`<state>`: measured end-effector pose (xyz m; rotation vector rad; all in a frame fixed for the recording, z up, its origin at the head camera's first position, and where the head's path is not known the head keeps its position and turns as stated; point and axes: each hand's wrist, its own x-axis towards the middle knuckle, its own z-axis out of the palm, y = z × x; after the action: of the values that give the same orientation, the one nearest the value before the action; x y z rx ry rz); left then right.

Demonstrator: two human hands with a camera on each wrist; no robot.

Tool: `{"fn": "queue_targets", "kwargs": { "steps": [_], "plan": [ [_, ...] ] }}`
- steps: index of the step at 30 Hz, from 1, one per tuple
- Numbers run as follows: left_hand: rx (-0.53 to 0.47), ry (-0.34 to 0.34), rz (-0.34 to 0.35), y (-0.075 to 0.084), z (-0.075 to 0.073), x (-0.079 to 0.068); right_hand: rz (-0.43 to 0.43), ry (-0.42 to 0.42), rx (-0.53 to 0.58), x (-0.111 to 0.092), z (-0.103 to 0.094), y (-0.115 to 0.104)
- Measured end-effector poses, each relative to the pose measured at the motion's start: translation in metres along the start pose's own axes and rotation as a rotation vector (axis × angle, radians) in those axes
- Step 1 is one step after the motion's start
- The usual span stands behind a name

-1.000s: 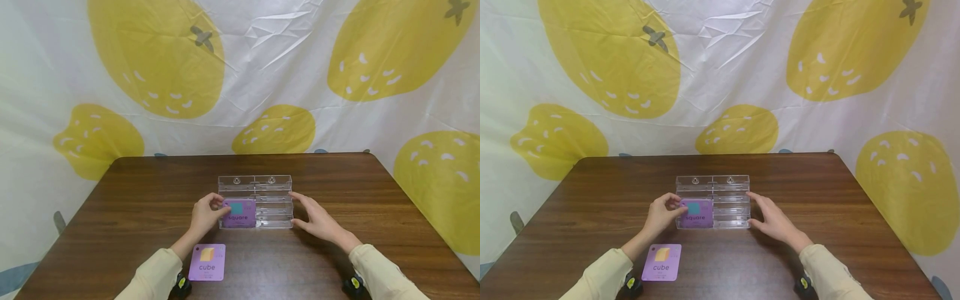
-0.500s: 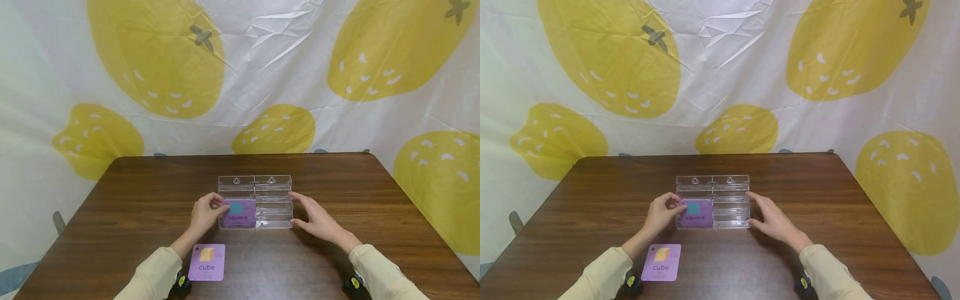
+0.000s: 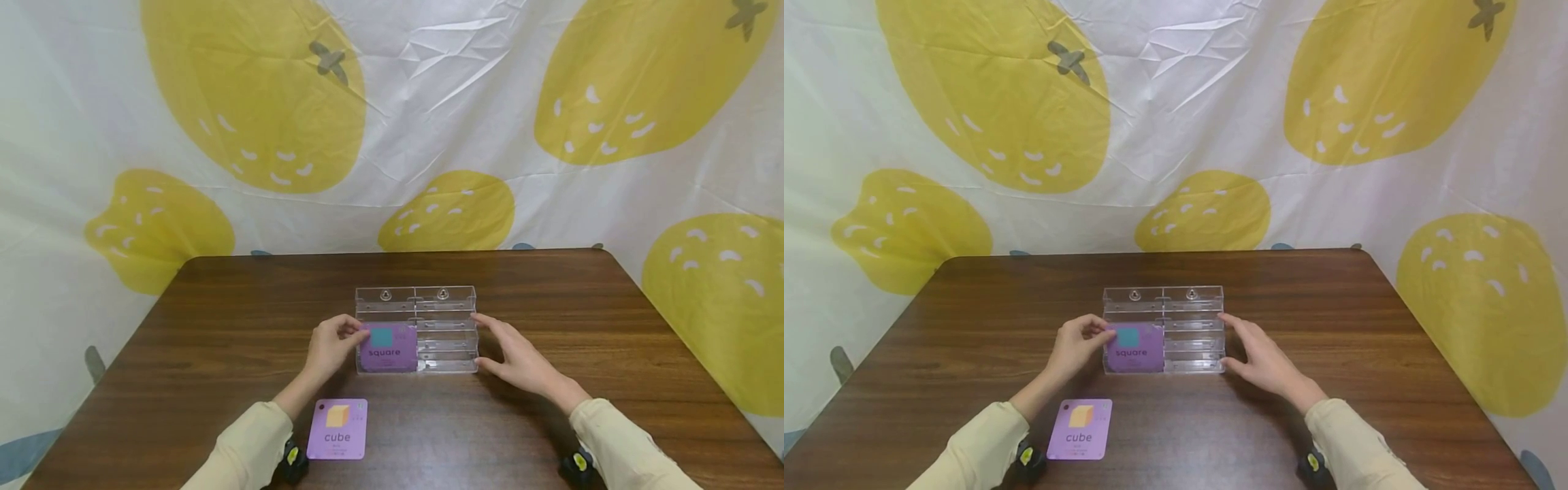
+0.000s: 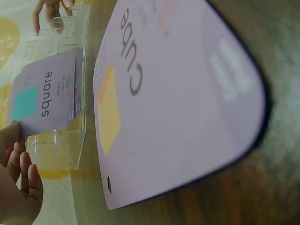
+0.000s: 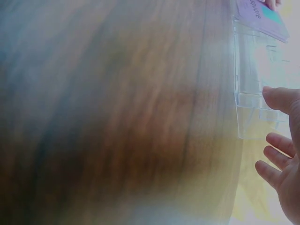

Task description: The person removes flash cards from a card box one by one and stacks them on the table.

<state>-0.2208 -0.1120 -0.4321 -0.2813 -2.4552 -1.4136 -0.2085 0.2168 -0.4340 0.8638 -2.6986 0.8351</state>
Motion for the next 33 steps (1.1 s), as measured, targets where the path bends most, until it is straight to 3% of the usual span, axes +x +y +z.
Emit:
{"fn": "queue_targets", "kwargs": {
  "steps": [8,18,22,26,29,33],
  "plan": [
    [-0.042,0.002,0.0,-0.002,-0.002,0.002,0.004,0.0,0.008,0.001,-0.001,-0.002],
    [-0.17,0.015,-0.068,-0.004,-0.005,0.005,0.01,-0.006,0.002,0.0,-0.001,-0.001],
    [-0.22,-0.008,-0.085,0.013,-0.01,0.003,0.009,-0.007,0.0,0.0,-0.001,-0.001],
    [-0.256,-0.024,-0.086,0.016,-0.01,0.005,0.01,-0.009,-0.001,0.0,-0.001,-0.001],
    [-0.29,-0.026,-0.082,0.005,-0.006,0.009,0.012,-0.011,0.0,0.0,-0.001,-0.001],
    [-0.322,-0.032,-0.078,0.01,-0.008,0.011,0.008,-0.01,0.007,0.0,-0.001,-0.001]
  ]
}}
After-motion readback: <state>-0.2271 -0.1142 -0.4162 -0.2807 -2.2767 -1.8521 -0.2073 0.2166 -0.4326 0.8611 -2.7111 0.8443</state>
